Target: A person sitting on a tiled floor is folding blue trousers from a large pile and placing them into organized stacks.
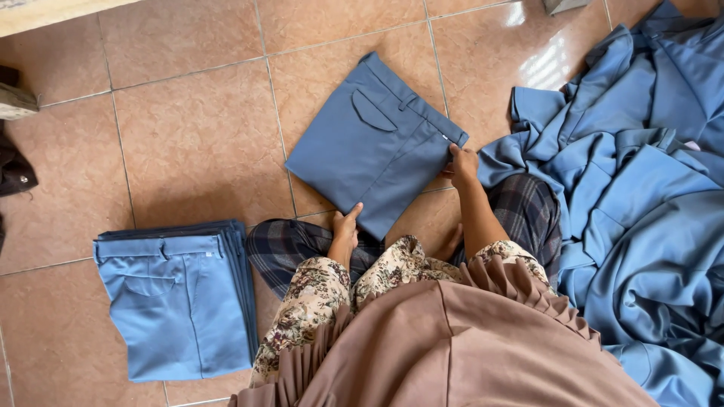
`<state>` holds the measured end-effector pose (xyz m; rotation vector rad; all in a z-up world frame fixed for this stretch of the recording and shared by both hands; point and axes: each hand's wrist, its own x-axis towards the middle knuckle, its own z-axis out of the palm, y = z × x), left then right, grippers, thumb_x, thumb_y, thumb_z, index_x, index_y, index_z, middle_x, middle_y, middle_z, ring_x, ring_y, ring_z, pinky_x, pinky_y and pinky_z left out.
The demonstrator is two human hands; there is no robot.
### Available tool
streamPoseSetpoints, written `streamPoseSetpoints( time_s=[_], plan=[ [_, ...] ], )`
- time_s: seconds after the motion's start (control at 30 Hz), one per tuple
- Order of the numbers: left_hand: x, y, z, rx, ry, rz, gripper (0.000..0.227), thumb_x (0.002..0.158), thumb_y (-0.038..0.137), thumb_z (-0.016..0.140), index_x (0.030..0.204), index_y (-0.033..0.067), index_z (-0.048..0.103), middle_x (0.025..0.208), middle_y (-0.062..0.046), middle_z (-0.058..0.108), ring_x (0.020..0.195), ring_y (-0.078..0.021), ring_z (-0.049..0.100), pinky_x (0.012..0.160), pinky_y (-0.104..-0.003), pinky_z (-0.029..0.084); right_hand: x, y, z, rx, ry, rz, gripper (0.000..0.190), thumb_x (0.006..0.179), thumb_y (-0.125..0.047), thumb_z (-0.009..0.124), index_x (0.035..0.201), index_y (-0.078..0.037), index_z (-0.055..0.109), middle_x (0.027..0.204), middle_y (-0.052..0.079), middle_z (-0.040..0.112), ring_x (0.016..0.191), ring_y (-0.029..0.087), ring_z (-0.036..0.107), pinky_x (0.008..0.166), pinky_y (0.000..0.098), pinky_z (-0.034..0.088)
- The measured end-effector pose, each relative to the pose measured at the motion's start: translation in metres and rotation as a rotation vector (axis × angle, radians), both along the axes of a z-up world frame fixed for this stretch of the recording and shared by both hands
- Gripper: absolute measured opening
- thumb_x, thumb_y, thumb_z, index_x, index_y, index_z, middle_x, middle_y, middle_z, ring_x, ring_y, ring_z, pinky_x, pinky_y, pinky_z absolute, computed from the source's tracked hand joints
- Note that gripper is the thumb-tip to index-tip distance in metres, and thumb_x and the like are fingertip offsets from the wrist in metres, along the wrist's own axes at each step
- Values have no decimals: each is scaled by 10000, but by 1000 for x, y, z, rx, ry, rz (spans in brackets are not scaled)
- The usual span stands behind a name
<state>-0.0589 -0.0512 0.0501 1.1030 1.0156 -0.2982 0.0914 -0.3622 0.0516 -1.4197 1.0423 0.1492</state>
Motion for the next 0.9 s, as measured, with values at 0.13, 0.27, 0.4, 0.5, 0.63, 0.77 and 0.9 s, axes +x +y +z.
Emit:
streamPoseSetpoints(
  time_s=[0.13,0.27,0.4,0.5,0.63,0.77,0.9],
  plan=[
    [-1,3,-7,-11,-2,2,904,873,176,875,1554,31,298,1516,-240,372,1439,-462,368,1099,-745,298,-3,-4,-12,-130,18,66,534,955,-334,717,1314,29,562,1115,331,638,847,455,744,637,615,635],
    [-3,14,-40,-200,-79,77,807,831,102,909,1470,59,418,1299,-167,523,1210,-380,545,1018,-616,456,-18,14,22,-188,-11,63,591,915,-359,802,1326,-36,526,1171,242,630,855,410,744,630,530,670],
    [4,9,41,-360,-111,133,748,779,80,933,1381,112,492,1160,-88,580,1060,-312,614,914,-497,530,-52,37,49,-31,-73,137,808,924,-343,842,1502,11,402,1459,313,443,1247,551,536,785,662,610],
    [-1,9,68,-422,-137,171,698,755,56,946,1317,105,535,1096,-87,613,992,-299,641,851,-471,554,-70,56,58,80,-93,65,743,959,-341,789,1502,-11,405,1370,244,482,1110,418,581,763,507,629],
    [-9,15,108,-451,-184,211,725,747,53,954,1338,63,534,1141,-127,635,1026,-331,658,838,-459,573,-35,1,-51,462,-129,-211,784,885,-212,905,1499,-100,431,1493,265,364,1313,444,544,934,574,607],
    [-14,35,154,-447,-299,226,823,746,99,955,1410,13,478,1234,-178,610,1087,-368,630,844,-484,562,-3,8,-17,584,-116,-191,495,824,-137,885,1159,-33,537,1135,150,556,961,298,703,776,425,671],
    [-7,79,180,-421,-453,212,938,763,168,946,1496,-34,396,1312,-222,570,1172,-383,588,879,-490,551,13,84,117,498,-190,70,325,892,-217,796,827,-161,483,693,-34,402,365,44,401,331,109,373]
  ],
)
